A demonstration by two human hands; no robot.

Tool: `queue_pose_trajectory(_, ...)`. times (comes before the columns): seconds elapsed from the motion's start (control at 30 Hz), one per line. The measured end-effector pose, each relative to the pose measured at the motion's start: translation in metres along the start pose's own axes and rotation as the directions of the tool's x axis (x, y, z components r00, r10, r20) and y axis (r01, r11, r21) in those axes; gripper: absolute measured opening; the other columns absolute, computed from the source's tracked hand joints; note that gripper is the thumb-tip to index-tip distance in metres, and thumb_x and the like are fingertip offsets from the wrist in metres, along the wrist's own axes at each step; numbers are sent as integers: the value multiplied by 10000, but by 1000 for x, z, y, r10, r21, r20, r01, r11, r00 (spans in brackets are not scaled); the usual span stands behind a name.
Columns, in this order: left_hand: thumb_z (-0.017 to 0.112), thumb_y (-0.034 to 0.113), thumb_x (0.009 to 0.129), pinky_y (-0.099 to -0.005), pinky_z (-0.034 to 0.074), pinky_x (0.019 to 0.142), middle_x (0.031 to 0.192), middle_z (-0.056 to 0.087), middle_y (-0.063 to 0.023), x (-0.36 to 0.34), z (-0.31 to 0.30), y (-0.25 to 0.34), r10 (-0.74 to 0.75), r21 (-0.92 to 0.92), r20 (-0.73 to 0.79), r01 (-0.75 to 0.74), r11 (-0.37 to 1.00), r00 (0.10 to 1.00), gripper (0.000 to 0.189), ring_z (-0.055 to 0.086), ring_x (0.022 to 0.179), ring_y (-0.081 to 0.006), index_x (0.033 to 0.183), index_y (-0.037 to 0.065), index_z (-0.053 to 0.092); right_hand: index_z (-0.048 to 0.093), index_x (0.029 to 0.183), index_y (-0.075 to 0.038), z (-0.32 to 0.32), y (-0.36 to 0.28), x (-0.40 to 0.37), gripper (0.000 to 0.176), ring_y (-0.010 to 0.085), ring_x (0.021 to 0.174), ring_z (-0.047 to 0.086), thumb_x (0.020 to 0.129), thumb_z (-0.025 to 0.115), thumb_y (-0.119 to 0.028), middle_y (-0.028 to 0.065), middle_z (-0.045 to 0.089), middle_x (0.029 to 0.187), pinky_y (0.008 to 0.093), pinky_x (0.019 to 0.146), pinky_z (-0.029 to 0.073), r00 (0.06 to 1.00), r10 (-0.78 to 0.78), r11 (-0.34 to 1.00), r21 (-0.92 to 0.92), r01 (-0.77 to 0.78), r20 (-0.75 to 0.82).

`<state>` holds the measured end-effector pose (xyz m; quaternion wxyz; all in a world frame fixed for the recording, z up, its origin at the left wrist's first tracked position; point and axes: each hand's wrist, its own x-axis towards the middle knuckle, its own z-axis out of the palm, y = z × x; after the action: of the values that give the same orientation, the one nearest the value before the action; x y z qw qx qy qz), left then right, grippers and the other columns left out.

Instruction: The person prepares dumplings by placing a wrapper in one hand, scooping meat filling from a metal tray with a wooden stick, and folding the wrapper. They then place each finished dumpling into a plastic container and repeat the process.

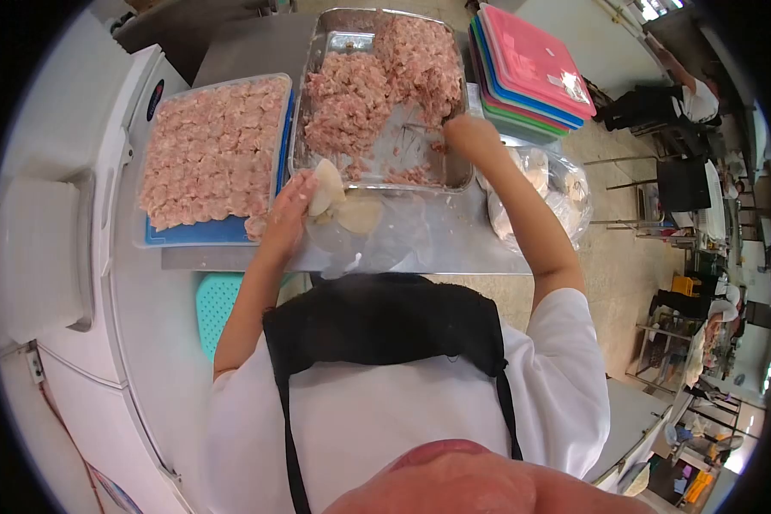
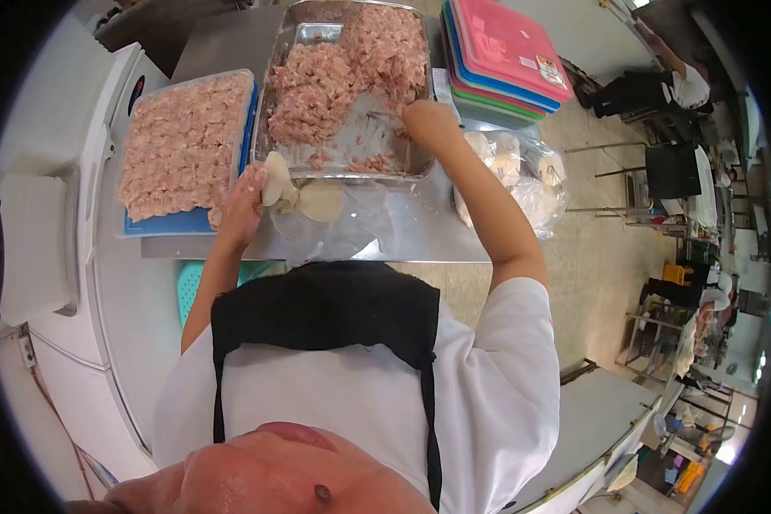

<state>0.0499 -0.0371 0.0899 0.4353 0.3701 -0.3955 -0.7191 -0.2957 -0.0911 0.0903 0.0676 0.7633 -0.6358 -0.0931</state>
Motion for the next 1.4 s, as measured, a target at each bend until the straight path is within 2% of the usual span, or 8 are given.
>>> queue_pose_trajectory(0.1,534,216,947,-241,424,858,977,577,-12,3,-23,0,99,490,125,-148,859,987,222,527,957,-82,1065,36,587,702,738,-49,-16,-29,-35,167,345,774,673,762,604,-182,182,675,785,462,677,533,985,-171,977,136,167,24)
queue_pose_trajectory(0.23,581,230,924,-257,430,862,1012,590,-14,1,-30,5,108,254,30,-112,961,994,242,545,945,-92,1058,29,596,695,778,-23,-46,-32,-45,273,378,769,660,824,536,-240,200,670,802,482,705,520,961,-88,991,122,57,263)
queue_pose_trajectory(0.4,636,222,897,-255,437,834,975,627,-16,0,-16,10,48,-278,-172,-95,956,984,227,570,899,-91,1014,28,622,703,762,-43,6,-9,-22,211,343,730,676,791,541,-174,177,680,783,447,624,538,996,-89,994,71,87,14)
queue_pose_trajectory(0.5,655,177,884,-248,456,805,938,646,-29,2,-27,-3,184,149,-71,-172,974,980,212,590,873,-89,1021,20,616,703,746,-44,-2,-36,-49,198,348,719,673,781,556,-172,176,677,773,450,623,537,983,-182,971,160,175,27)
queue_pose_trajectory(0.8,611,115,895,-255,500,769,949,660,-63,-11,-10,-5,218,129,-104,-205,970,970,183,631,852,-137,1042,7,598,701,691,-90,-23,-42,-74,162,281,650,678,766,585,-176,120,670,684,422,559,531,983,-172,985,-12,172,-70)
queue_pose_trajectory(1.0,502,123,928,-432,493,945,1202,584,-175,-19,-5,-5,9,-690,-58,-46,722,998,336,575,1130,-293,1243,8,503,697,691,-85,-25,-28,-62,145,293,643,675,744,582,-156,135,667,685,411,555,533,979,-200,976,78,203,-42)
queue_pose_trajectory(1.1,517,101,913,-454,488,949,1218,572,-179,-20,-2,-4,49,-723,32,-11,691,998,351,563,1140,-302,1249,6,490,697,700,-81,-23,10,-49,132,294,644,674,729,590,-151,138,665,688,410,550,530,983,-129,992,-12,128,-130)
queue_pose_trajectory(1.4,560,62,915,-421,544,855,1179,578,-151,-14,2,-22,99,-352,-221,-175,919,970,365,598,1060,-286,1261,2,459,696,703,-68,-19,-12,-64,132,297,641,666,736,587,-137,136,658,677,416,539,520,945,-310,948,39,316,-106)
